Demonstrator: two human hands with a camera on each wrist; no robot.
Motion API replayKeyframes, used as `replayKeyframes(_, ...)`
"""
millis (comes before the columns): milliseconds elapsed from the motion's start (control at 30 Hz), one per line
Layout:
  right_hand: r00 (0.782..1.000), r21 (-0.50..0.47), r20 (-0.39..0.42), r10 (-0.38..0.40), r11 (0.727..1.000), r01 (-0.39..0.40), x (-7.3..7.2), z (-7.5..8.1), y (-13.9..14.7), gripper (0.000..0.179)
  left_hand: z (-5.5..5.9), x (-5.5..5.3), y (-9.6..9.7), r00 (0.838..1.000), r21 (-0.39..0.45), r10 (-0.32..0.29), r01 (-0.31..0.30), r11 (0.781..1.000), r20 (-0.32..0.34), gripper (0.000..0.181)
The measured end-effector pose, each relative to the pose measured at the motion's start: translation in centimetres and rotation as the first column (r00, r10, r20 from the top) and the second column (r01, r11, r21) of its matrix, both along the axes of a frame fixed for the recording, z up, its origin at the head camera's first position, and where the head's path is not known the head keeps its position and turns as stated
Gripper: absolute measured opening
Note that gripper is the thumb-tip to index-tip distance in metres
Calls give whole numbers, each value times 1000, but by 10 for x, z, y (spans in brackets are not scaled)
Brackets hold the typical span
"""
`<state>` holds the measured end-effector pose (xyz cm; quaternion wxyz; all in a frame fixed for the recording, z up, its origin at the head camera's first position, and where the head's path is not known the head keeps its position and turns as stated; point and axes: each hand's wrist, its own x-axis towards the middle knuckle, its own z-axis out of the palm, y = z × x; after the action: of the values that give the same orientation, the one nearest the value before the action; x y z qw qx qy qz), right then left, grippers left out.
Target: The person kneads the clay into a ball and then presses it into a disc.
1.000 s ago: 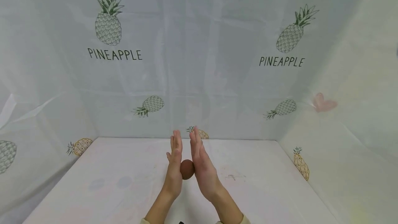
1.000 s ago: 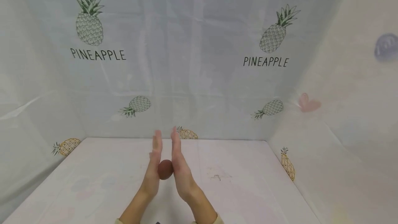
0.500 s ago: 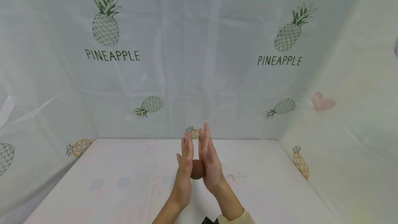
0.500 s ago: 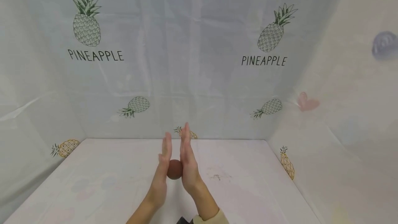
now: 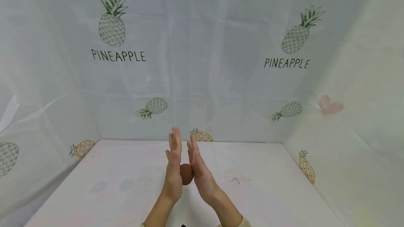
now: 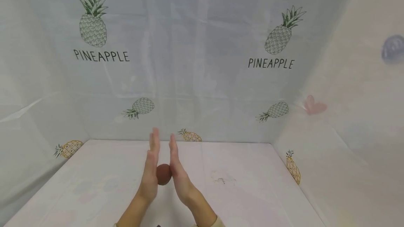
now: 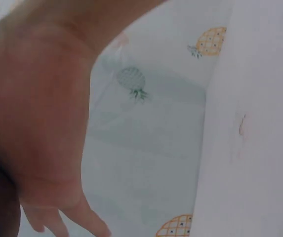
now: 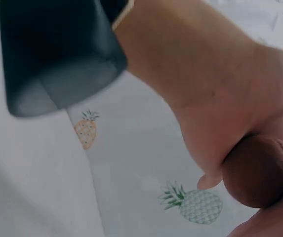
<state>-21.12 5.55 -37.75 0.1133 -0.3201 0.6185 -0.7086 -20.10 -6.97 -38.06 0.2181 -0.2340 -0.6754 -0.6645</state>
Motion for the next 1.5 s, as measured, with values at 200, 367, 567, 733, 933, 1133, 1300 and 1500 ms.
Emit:
replayKeyframes(200, 998, -11, -55, 4, 1000, -5, 12, 8, 0, 56, -6, -9, -4, 999, 13, -3, 2, 1000, 35, 62)
replayKeyframes(367, 992, -74, -124, -25, 997, 16, 13, 15, 6, 58, -13, -11, 3, 998, 5, -29, 29, 1000, 63, 58)
replayKeyframes(567, 985, -141, -153, -74, 989, 52, 3, 16, 12, 60, -13, -3, 15, 994, 18, -82, 81, 997, 74, 57)
replayKeyframes(733, 988, -151, -114, -107, 984, 89, -6, 11, 12, 60, -13, 0, 20, 994, 27, -87, 85, 996, 69, 57)
replayKeyframes(933, 993, -104, -63, -102, 990, 95, -8, 0, 3, 56, -18, -6, 16, 997, 47, -55, 53, 998, 61, 60)
replayKeyframes(1133, 993, -93, -69, -99, 991, 92, -5, -1, 0, 56, -17, -11, 15, 994, 59, -39, 34, 998, 98, 59)
replayKeyframes(1300, 991, -106, -68, -113, 989, 105, -4, 0, 1, 58, -16, -11, 16, 985, 67, -48, 37, 997, 168, 55)
replayKeyframes(1500, 987, -106, -79, -138, 986, 129, -4, 2, 2, 60, -19, -11, 15, 976, 55, -97, 88, 995, 194, 55)
